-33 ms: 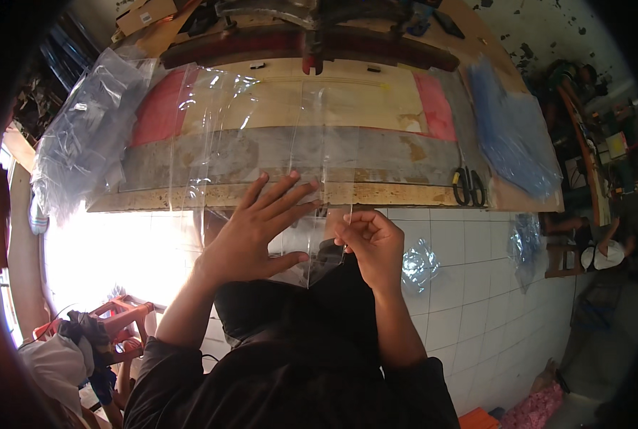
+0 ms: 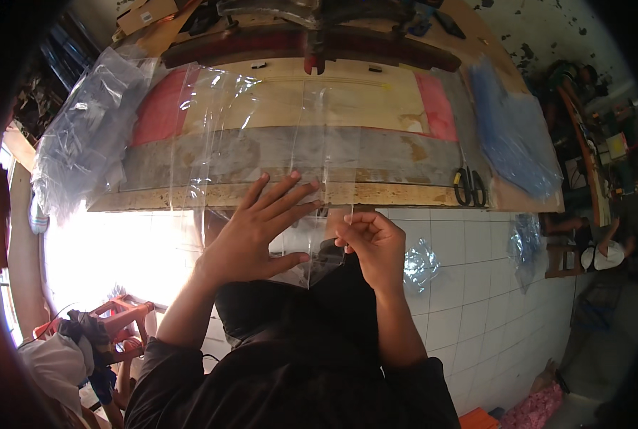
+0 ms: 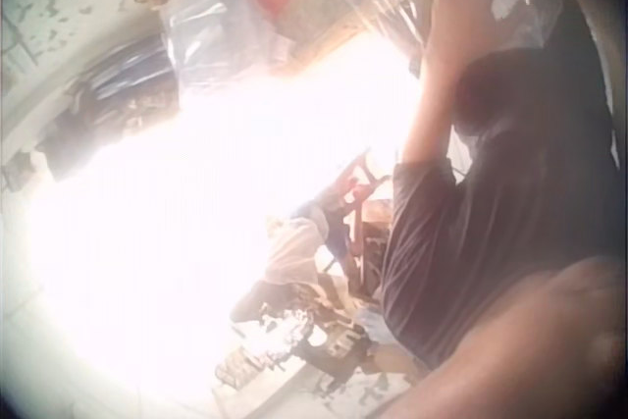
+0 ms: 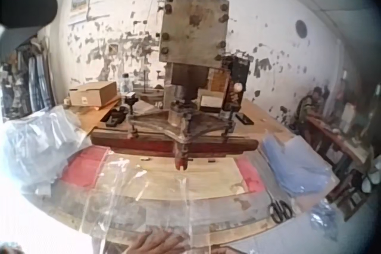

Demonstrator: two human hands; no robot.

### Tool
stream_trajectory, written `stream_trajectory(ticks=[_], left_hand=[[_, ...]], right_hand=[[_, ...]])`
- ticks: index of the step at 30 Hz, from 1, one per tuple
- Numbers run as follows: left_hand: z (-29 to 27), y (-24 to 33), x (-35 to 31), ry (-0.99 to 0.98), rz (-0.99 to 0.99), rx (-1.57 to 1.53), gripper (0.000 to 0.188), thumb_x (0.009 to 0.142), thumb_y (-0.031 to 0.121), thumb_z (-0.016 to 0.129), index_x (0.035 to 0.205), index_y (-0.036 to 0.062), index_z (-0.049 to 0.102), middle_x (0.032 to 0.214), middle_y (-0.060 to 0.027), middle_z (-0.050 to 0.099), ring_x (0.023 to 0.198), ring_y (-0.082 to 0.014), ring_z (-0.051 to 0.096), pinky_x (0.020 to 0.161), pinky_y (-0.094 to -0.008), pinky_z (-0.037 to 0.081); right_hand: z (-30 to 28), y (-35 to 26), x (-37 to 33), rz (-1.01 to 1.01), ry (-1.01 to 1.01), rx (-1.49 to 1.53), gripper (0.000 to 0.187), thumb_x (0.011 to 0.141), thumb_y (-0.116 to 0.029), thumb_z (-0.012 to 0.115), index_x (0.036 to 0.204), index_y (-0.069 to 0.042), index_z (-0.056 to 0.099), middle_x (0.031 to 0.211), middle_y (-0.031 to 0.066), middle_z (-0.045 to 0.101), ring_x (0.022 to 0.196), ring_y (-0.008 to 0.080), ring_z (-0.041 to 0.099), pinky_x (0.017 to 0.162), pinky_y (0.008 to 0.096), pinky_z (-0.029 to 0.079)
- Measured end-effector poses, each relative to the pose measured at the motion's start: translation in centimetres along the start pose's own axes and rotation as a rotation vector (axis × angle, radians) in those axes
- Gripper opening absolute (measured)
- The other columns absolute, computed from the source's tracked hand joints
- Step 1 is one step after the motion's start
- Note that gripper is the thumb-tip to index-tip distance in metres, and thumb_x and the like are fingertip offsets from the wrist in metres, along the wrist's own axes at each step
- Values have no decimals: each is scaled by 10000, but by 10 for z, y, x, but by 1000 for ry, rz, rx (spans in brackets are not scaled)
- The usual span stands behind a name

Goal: The person positions plastic sheets on a table and trims their edges and corners using scissors.

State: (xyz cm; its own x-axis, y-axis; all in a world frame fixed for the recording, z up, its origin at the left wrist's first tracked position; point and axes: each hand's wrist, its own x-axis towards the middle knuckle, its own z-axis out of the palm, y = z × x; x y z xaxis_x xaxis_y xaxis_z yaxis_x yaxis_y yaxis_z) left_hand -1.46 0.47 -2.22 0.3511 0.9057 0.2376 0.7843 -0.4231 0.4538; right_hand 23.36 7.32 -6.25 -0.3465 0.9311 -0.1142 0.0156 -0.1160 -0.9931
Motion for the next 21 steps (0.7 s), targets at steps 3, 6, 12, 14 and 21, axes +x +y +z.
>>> stream_trajectory(ticks=[3,6,12,14,21], left_hand=[[0,1,-2,51,-65,-100,844,844,407,814,1557,113,470,1700,-138,346,1603,-337,258,1297,-574,181],[1,7,1,100,-103,-50,856,810,390,821,1541,106,479,1704,-162,325,1597,-354,265,1301,-547,197],[3,7,0,87,-114,-29,861,790,402,819,1527,105,486,1706,-161,317,1597,-365,259,1300,-548,200],[4,8,0,90,-115,-33,858,785,396,819,1523,104,490,1706,-161,320,1597,-363,261,1300,-549,200],[5,13,-2,99,-111,-68,871,746,377,826,1509,104,505,1704,-153,335,1599,-349,266,1295,-551,207]], right_hand=[[-4,6,-2,69,-50,105,193,1007,-150,745,1087,21,705,893,104,757,745,170,738,646,265,541],[-12,23,-6,123,-82,296,215,1045,-186,695,1110,18,706,912,111,757,768,185,739,654,274,545],[-4,9,-15,122,-73,400,215,1047,-162,688,1163,18,701,960,123,754,840,185,737,681,271,549],[1,6,-21,-26,-55,68,184,1035,-118,694,1155,20,708,957,125,756,839,191,738,698,286,556],[-18,30,-19,209,-211,500,153,990,-96,752,1088,19,731,978,105,739,892,178,727,723,281,558]])
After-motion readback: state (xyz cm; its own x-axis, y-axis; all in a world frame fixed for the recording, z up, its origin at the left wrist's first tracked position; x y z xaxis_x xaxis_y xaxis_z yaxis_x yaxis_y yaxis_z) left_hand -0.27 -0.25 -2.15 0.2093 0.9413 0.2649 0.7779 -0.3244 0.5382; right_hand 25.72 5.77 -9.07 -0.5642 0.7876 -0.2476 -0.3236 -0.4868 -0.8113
